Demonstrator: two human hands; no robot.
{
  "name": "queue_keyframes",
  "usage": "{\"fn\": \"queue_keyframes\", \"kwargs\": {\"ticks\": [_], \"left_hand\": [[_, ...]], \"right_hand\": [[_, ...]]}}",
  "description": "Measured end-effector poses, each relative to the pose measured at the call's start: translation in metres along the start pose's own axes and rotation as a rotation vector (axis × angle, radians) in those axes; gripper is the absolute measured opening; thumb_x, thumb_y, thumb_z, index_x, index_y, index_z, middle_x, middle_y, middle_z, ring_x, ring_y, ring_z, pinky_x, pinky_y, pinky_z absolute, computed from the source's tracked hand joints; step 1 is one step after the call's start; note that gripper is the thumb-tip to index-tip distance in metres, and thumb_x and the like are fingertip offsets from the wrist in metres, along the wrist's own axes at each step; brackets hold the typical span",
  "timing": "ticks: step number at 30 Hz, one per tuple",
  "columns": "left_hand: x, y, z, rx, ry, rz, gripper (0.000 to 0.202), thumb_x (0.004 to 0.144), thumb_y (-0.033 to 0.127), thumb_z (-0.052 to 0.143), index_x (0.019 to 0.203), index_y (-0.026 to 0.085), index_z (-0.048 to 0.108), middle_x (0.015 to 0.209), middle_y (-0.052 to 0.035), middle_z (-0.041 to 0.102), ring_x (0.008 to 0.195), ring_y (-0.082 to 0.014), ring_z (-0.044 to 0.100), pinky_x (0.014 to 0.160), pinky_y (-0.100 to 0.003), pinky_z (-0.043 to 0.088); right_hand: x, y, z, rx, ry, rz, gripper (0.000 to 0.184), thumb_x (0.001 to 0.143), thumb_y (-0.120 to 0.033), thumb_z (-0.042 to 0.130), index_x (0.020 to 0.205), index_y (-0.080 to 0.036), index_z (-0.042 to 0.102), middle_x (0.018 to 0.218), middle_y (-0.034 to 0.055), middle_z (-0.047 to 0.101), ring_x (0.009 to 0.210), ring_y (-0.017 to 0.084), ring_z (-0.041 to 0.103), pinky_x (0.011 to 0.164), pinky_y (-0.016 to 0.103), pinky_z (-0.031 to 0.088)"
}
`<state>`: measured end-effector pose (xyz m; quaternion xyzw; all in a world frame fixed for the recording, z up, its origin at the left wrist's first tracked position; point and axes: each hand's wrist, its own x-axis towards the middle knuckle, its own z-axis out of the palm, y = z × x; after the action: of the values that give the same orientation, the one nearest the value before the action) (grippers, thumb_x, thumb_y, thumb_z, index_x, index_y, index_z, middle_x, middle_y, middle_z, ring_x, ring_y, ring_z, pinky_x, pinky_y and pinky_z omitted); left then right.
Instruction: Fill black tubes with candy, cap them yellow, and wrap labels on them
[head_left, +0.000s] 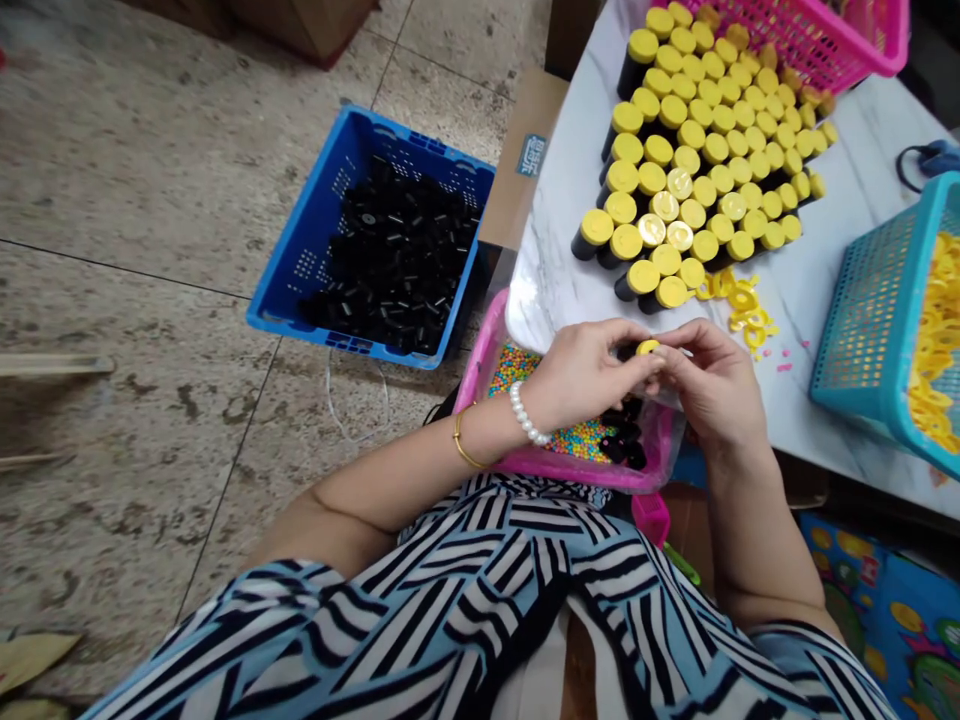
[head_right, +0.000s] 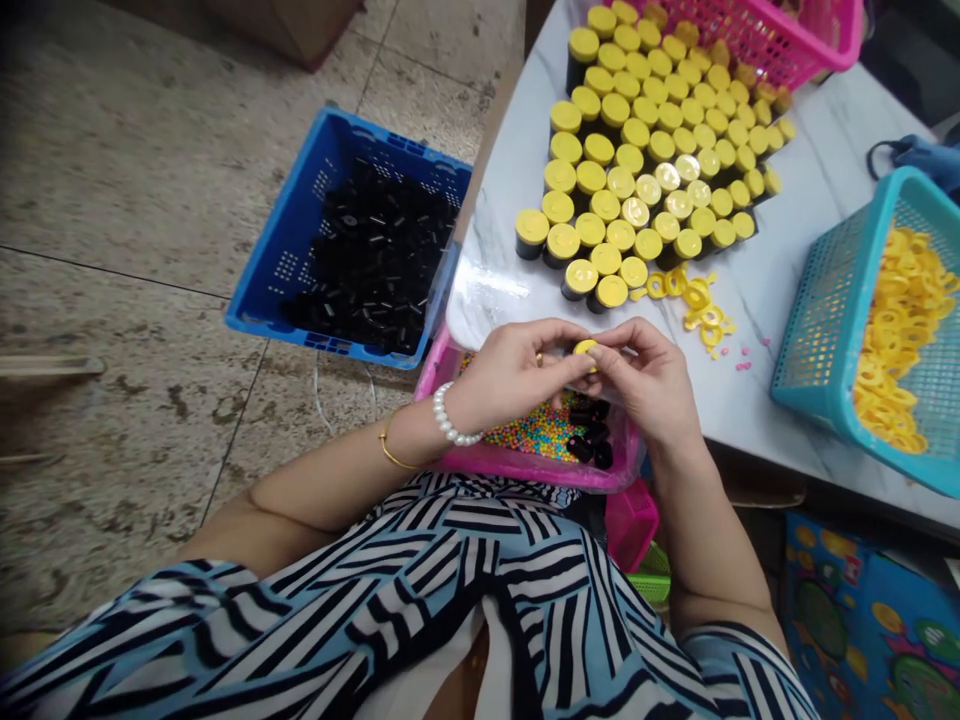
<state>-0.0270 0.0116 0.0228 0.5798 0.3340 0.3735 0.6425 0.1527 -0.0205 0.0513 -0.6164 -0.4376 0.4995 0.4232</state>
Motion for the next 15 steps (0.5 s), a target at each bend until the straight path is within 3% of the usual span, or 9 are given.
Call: {"fn": "queue_keyframes", "kwargs": {"ticks": [2,5,8,11,15], "left_hand": [[0.002,0.004,0.004,-0.185,-0.007,-0.152,0.028,0.098,0.032,0.067,0.117,0.011,0.071,0.093,-0.0084,0.081,0.068,-0.0132,0.077,0.06,-0.021,0.062],[0.003,0.003,0.01,-0.285,0.006,-0.241,0.029,0.1,0.028,0.065,0.123,0.012,0.072,0.103,-0.0097,0.08,0.078,-0.013,0.079,0.072,-0.024,0.066],[-0.003,-0.006,0.013,-0.223,0.025,-0.151,0.034,0.101,0.03,0.062,0.129,0.015,0.073,0.099,-0.0076,0.081,0.08,-0.0129,0.078,0.077,-0.025,0.066],[-0.007,-0.014,0.012,-0.112,-0.016,-0.026,0.044,0.097,0.024,0.063,0.14,0.019,0.067,0.098,-0.005,0.082,0.082,-0.0126,0.077,0.078,-0.025,0.064],[-0.006,-0.011,0.009,0.04,-0.004,-0.002,0.048,0.091,0.017,0.066,0.139,0.019,0.069,0.091,-0.0042,0.082,0.074,-0.0119,0.074,0.074,-0.024,0.061]], "right_hand": [[-0.003,0.002,0.004,-0.009,0.036,-0.031,0.02,0.082,-0.036,0.087,0.089,-0.026,0.07,0.079,-0.0034,0.072,0.062,0.01,0.065,0.058,0.023,0.057],[-0.006,0.005,0.01,-0.029,0.109,-0.096,0.022,0.083,-0.037,0.086,0.087,-0.026,0.068,0.082,-0.0037,0.071,0.065,0.01,0.063,0.056,0.02,0.053],[-0.006,0.009,0.01,-0.054,0.139,-0.124,0.022,0.083,-0.038,0.085,0.086,-0.025,0.068,0.078,-0.0046,0.068,0.061,0.009,0.059,0.052,0.019,0.049],[-0.003,0.012,0.005,-0.037,0.076,-0.093,0.02,0.084,-0.038,0.084,0.09,-0.024,0.07,0.076,-0.0046,0.067,0.055,0.009,0.057,0.05,0.021,0.049],[0.0,0.009,-0.001,-0.043,0.053,-0.129,0.019,0.085,-0.038,0.083,0.091,-0.023,0.072,0.076,-0.0036,0.067,0.055,0.009,0.057,0.051,0.023,0.049]]}}
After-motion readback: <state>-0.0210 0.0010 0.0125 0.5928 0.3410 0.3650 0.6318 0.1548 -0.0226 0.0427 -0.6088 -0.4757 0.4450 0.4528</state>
